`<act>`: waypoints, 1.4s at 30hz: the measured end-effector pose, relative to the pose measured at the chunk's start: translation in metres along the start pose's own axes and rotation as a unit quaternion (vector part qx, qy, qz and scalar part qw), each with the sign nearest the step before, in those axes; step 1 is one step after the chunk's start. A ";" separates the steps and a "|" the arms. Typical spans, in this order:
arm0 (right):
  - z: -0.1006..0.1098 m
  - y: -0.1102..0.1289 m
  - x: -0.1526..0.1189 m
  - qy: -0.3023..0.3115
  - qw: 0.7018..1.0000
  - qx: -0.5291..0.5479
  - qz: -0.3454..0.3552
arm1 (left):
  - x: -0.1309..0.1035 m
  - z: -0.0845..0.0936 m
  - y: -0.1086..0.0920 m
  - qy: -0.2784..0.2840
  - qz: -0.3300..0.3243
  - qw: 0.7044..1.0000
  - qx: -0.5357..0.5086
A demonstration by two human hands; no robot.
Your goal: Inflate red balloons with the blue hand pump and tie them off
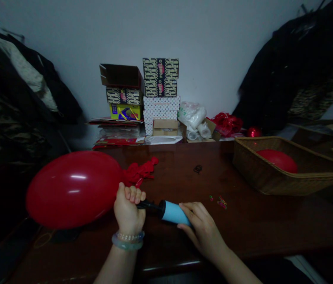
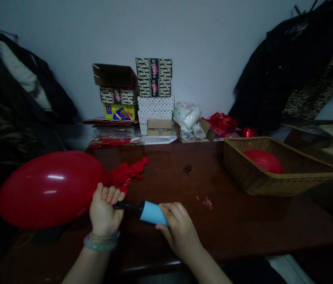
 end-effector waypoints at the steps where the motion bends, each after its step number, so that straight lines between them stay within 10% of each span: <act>1: -0.001 0.002 0.001 0.002 1.000 0.003 -0.003 | -0.002 -0.001 0.004 0.002 0.005 1.000 0.002; 23: 0.018 -0.023 0.001 0.008 1.000 0.013 0.011 | 0.018 0.006 -0.030 -0.024 -0.043 0.999 -0.015; 42: -0.002 -0.004 -0.001 0.001 0.999 0.037 -0.006 | -0.007 -0.010 0.015 0.013 0.000 1.000 0.010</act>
Point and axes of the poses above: each hand's wrist, its own x-axis towards the middle knuckle, its own z-axis out of the back of the hand, y = z × x, the point moved 5 cm from there along x, towards the middle knuckle, and after that the axes turned 15 degrees about x, right-handed, at the moved point
